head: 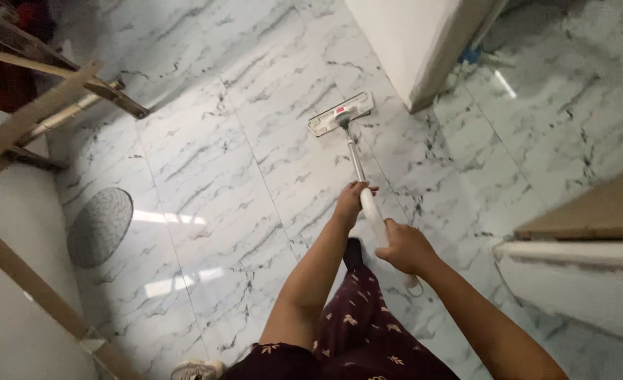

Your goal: The recorder is mopping a marble floor using a spray mop.

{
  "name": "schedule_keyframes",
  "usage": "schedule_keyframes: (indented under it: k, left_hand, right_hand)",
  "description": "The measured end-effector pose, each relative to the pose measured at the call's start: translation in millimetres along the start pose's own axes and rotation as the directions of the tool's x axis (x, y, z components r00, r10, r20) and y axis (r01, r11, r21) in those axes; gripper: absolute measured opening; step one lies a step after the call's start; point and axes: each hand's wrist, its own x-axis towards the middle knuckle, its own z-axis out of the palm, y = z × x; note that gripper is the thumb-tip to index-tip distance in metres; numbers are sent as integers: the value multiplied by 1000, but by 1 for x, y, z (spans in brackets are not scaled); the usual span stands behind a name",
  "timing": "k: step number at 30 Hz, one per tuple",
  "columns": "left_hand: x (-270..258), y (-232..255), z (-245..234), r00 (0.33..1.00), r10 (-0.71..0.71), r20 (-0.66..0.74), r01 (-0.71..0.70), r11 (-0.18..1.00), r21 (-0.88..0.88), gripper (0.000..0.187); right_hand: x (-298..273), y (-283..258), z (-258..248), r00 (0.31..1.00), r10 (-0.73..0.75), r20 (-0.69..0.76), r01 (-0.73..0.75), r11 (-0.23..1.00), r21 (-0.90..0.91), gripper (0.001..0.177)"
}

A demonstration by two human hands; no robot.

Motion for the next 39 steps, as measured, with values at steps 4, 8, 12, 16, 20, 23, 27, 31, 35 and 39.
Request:
schedule_keyframes:
  k: [4,8,12,16,20,23,27,31,35,39]
  left_hand:
    - [54,29,13,998,-57,33,57,998,27,37]
    - [54,60,38,991,-135,1,133,974,182,48]
    - [44,80,72,965,-258,47,234,929,288,73]
    - [71,68,96,972,-220,80,184,930,317,76]
    - [109,51,121,993,-116,-17,115,938,326,59]
    - [147,32,146,983,-169,-78,183,954,239,39]
    - [177,22,203,990,-141,-28,142,989,34,22]
    - [167,35,252,989,-149,5,147,984,97,21]
    - [169,34,263,993,-114,36,109,985,134,26]
    - [163,48,263,995,-88,40,76,969,234,41]
  right_hand:
    - [56,7,-25,1000,7,-18,-7,1000,22,54]
    - [106,38,-40,996,12,-83,2,988,157,69]
    - [150,81,-43,980,102,-169,-2,862,508,64]
    - [169,101,-37,986,110,-123,-1,753,658,52]
    - [149,94,-67,993,107,-56,-68,878,473,43]
    - [144,117,-93,990,125,-61,-85,893,441,45]
    - [133,153,-155,992,98,-83,-70,954,292,40]
    - [110,164,-212,988,120,-102,-92,965,244,40]
    - [117,184,-226,991,57,-123,-34,983,183,41]
    - [126,181,-249,995,20,-98,2,974,226,39]
